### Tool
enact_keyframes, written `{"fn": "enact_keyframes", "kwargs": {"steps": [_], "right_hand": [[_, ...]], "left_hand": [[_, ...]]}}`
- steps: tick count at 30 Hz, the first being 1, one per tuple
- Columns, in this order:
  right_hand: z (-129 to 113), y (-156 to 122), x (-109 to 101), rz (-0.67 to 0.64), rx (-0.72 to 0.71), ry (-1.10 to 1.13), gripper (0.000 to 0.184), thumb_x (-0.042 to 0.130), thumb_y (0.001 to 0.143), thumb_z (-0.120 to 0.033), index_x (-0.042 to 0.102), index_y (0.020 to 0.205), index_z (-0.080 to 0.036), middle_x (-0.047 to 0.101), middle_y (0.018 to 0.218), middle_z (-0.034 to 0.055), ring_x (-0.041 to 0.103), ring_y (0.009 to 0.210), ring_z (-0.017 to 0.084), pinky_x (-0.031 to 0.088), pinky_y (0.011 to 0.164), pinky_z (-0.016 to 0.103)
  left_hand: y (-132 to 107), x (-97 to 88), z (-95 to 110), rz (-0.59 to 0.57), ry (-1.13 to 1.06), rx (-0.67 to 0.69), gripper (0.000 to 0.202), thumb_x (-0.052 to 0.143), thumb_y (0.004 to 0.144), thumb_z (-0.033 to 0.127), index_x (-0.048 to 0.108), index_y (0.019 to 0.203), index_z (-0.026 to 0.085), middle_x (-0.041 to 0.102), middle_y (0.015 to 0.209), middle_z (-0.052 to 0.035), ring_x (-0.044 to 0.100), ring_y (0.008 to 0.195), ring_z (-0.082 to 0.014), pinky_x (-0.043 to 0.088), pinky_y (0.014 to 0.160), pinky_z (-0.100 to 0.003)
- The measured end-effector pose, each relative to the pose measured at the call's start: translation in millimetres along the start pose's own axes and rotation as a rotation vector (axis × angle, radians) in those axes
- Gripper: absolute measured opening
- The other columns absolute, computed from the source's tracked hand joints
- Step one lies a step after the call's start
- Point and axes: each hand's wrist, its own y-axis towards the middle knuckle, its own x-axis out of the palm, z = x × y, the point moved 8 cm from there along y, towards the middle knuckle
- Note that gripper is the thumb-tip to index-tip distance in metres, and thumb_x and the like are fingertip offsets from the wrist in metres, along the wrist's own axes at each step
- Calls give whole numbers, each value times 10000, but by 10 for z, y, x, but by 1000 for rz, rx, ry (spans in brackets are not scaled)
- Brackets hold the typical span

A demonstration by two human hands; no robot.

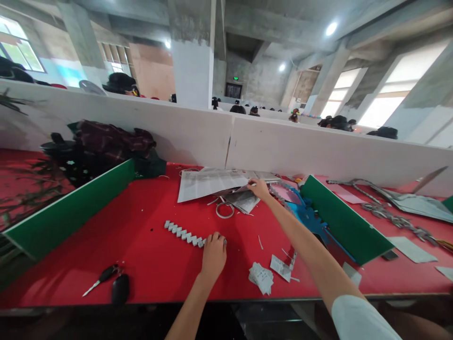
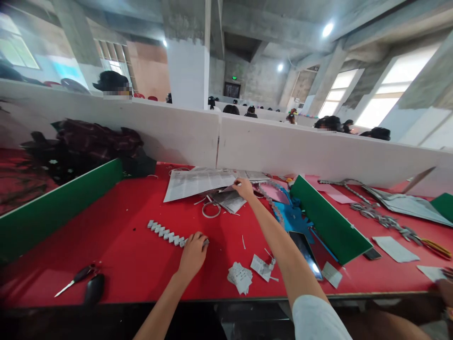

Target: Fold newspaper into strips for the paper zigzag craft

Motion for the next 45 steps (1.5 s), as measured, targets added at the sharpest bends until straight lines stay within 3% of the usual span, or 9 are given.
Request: {"fn": "enact_keyframes", "kwargs": {"steps": [5,12,18,21,27,32,36,41,45], "right_hand": [[102,124,-199,52,95,122,234,439,805,-230,625,924,-154,702,816,29,627,581,109,459,506,185],[121,239,-333,51,121,117,243,446,806,-253,634,925,-154,703,778,27,582,503,95,453,510,192],[46,56,-100,-56,53,1,198,512,784,-247,673,869,-170,699,760,24,624,682,138,457,647,218],[27,-142,50,-116,19,-85,213,490,807,-258,663,904,-181,702,866,34,626,799,153,444,697,225],[8,-649,411,-281,-52,-314,203,470,829,-252,643,915,-192,689,946,61,633,868,192,430,678,240],[-51,-918,630,-370,-108,-472,278,429,873,-332,565,1071,-193,622,1110,107,628,929,217,445,702,266],[-140,-882,686,-427,-181,-528,297,421,878,-306,557,1107,-175,611,1123,140,621,959,235,443,751,290],[-214,-680,587,-449,-241,-539,293,414,876,-257,586,1093,-160,625,1115,146,605,996,254,432,799,330],[-219,-515,523,-432,-207,-505,259,418,882,-266,624,1030,-215,676,1022,77,624,948,222,445,762,293]], "left_hand": [[-3,33,6,-3,-8,10,234,430,841,113,625,965,148,573,1077,-80,501,1000,-228,379,888,-350],[-13,29,-1,-13,-31,18,245,401,857,127,633,931,155,573,1061,-78,499,977,-228,374,885,-362],[-25,11,2,-20,-65,10,237,407,862,136,630,939,162,572,1055,-78,499,982,-218,371,882,-356],[-36,-2,7,-16,-75,17,239,407,869,149,628,957,155,573,1053,-80,498,988,-218,370,890,-352],[-59,-16,14,-28,-93,24,269,380,876,144,626,984,151,573,1057,-87,495,991,-214,369,889,-352],[-59,-16,14,-27,-83,13,255,392,867,137,622,975,155,568,1071,-83,489,997,-216,362,891,-351],[-60,-19,17,-16,-94,21,255,386,875,151,621,974,161,570,1049,-79,492,990,-215,364,885,-347],[-57,-15,17,-12,-100,23,257,376,879,154,620,958,167,567,1040,-81,489,983,-219,364,883,-358],[-50,-3,9,-28,-102,10,239,394,863,139,618,943,163,568,1044,-80,492,977,-215,370,884,-359]]}}
